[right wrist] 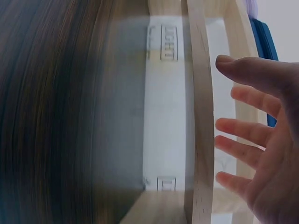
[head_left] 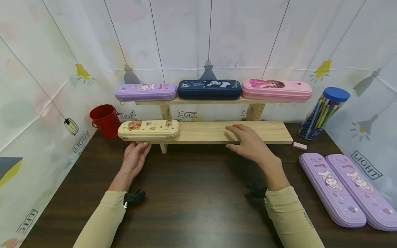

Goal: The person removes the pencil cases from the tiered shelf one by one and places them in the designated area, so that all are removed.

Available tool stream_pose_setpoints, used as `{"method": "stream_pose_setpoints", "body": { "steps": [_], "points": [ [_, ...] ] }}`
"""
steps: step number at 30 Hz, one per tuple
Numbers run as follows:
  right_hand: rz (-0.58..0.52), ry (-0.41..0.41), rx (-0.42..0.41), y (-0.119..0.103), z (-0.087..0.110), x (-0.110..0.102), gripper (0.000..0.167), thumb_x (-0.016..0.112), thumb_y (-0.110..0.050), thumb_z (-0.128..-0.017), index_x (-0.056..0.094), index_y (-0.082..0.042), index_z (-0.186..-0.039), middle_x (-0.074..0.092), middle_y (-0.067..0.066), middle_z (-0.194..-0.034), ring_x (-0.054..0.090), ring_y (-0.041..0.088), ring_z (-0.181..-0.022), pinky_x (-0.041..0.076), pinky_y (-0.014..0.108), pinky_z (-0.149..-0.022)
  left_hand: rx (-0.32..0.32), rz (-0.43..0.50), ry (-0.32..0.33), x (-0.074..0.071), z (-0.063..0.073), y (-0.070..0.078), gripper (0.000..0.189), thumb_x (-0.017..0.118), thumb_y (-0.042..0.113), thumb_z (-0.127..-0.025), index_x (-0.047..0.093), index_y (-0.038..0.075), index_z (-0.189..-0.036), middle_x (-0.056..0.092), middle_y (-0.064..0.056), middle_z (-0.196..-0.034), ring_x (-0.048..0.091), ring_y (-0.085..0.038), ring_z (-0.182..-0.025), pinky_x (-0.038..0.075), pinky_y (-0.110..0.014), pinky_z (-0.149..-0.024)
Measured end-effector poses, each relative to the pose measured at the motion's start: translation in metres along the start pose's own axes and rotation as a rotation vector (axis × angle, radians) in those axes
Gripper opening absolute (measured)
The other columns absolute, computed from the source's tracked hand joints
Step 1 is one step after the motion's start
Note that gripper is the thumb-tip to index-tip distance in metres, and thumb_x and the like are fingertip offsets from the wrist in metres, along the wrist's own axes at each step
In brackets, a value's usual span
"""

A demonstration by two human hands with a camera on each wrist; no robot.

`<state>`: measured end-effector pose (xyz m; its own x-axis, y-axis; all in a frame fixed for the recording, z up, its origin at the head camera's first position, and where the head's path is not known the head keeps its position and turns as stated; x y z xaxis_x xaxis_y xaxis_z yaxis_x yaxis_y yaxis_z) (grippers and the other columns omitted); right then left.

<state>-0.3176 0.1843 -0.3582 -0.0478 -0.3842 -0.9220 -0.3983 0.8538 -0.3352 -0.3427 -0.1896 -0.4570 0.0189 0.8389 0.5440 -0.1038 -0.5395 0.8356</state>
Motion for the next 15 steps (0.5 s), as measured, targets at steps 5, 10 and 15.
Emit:
{"method": "stream_pose_setpoints", "body": {
  "steps": [5,10,15],
  "points": [
    [-0.041,-0.011,-0.039,-0.018,-0.011,0.008,0.065,0.074,-0.032,-0.088,0.049,-0.014,-0.146,0.050,0.016,-0.145,0.046,0.038,-0.136,0.037,0.059,-0.116,0.005,-0.003,0.000,0.001,-0.002,0.001,0.075,0.045,-0.006,-0.101,0.005,0.015,-0.160,0.018,-0.009,-0.165,0.033,-0.021,-0.149,0.044,-0.024,-0.111],
    [-0.067,-0.024,-0.061,-0.035,-0.022,0.015,0.065,0.074,-0.033,-0.089,0.049,-0.015,-0.146,0.049,0.014,-0.148,0.044,0.037,-0.138,0.036,0.057,-0.117,-0.004,0.002,0.012,0.000,-0.003,0.001,0.075,0.045,-0.006,-0.101,0.005,0.015,-0.160,0.019,-0.010,-0.165,0.034,-0.021,-0.148,0.044,-0.024,-0.112],
    [-0.094,-0.017,-0.101,-0.054,-0.034,0.021,0.067,0.075,-0.033,-0.088,0.048,-0.015,-0.147,0.049,0.014,-0.147,0.045,0.035,-0.137,0.037,0.054,-0.118,-0.003,0.013,0.019,-0.002,-0.003,0.000,0.074,0.045,-0.006,-0.101,0.006,0.015,-0.160,0.020,-0.010,-0.165,0.034,-0.021,-0.148,0.044,-0.024,-0.111]
  ]
}}
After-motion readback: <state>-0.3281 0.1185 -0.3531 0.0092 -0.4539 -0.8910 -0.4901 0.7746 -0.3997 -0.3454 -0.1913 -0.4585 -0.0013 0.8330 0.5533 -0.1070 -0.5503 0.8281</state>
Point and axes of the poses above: each hand's wrist, its own z-axis away from the middle knuckle, its own x-axis out of the palm, y = z × x, the point moved 9 cm from there along -z, towards the middle knuckle
